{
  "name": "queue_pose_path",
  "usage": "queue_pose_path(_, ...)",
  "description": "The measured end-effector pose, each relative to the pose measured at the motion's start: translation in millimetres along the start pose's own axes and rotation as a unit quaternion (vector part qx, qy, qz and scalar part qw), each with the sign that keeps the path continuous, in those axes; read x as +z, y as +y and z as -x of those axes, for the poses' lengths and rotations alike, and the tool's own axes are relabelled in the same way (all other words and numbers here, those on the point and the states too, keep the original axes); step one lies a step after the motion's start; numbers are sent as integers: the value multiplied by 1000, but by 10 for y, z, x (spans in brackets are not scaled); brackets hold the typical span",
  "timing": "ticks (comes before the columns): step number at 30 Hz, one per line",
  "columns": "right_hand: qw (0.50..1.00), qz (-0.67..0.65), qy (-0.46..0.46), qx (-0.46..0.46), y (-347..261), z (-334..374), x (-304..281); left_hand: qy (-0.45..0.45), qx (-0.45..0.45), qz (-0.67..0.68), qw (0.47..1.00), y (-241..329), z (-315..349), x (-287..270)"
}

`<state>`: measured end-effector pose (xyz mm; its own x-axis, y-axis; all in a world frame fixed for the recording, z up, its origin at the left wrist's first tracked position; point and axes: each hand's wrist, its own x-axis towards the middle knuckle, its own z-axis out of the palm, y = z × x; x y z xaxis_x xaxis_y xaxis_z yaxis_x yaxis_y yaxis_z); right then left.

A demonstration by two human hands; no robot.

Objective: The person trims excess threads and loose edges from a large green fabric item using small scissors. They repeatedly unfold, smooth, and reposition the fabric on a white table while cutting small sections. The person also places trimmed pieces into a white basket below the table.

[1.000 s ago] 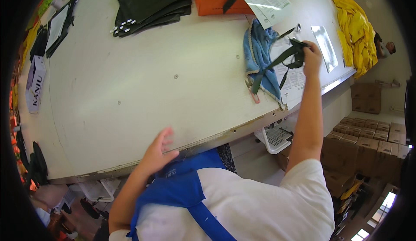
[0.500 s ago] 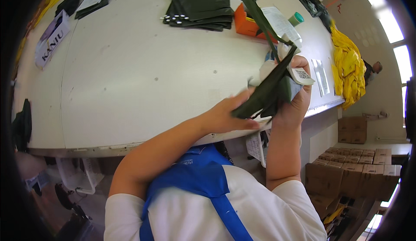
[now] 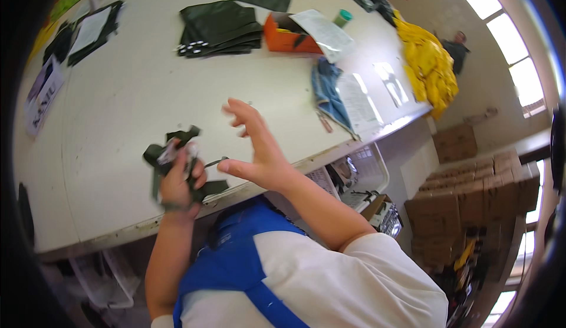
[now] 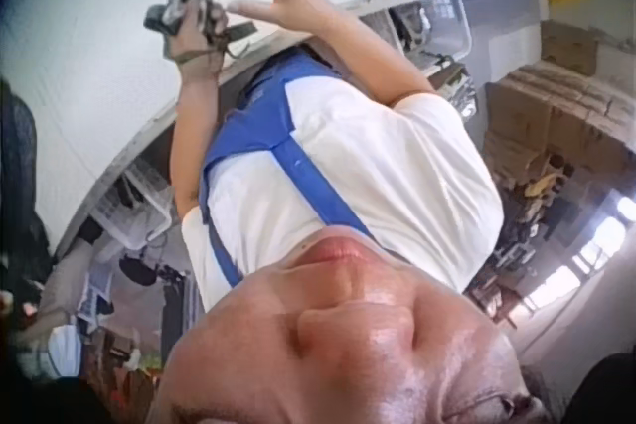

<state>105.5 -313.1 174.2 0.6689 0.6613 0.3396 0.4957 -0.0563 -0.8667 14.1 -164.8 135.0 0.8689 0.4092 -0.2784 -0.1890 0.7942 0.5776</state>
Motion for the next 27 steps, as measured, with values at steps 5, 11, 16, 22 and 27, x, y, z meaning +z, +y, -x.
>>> queue_pose_path(5, 807, -361, -343, 319, -123, 357, 404, -31, 40, -53, 997, 76, 188, 91)
queue_pose_path(11, 949, 77, -301, 54, -363, 420, 133, -71, 62, -626, 774, 22, 271, -761)
queue_pose_path(16, 950, 51, -304, -51, -308, 169, 277, -264, 81, -506, 817, -84, 790, -499)
queue_pose_path(22, 941, -239, -144, 193, 472, 823, 1055, -57, 57, -289, 954, 210, 907, -571)
queue_pose_path(27, 918, 156, -351, 102, -237, 970, 1070, 26, 173, -508, 843, -43, 955, -1149)
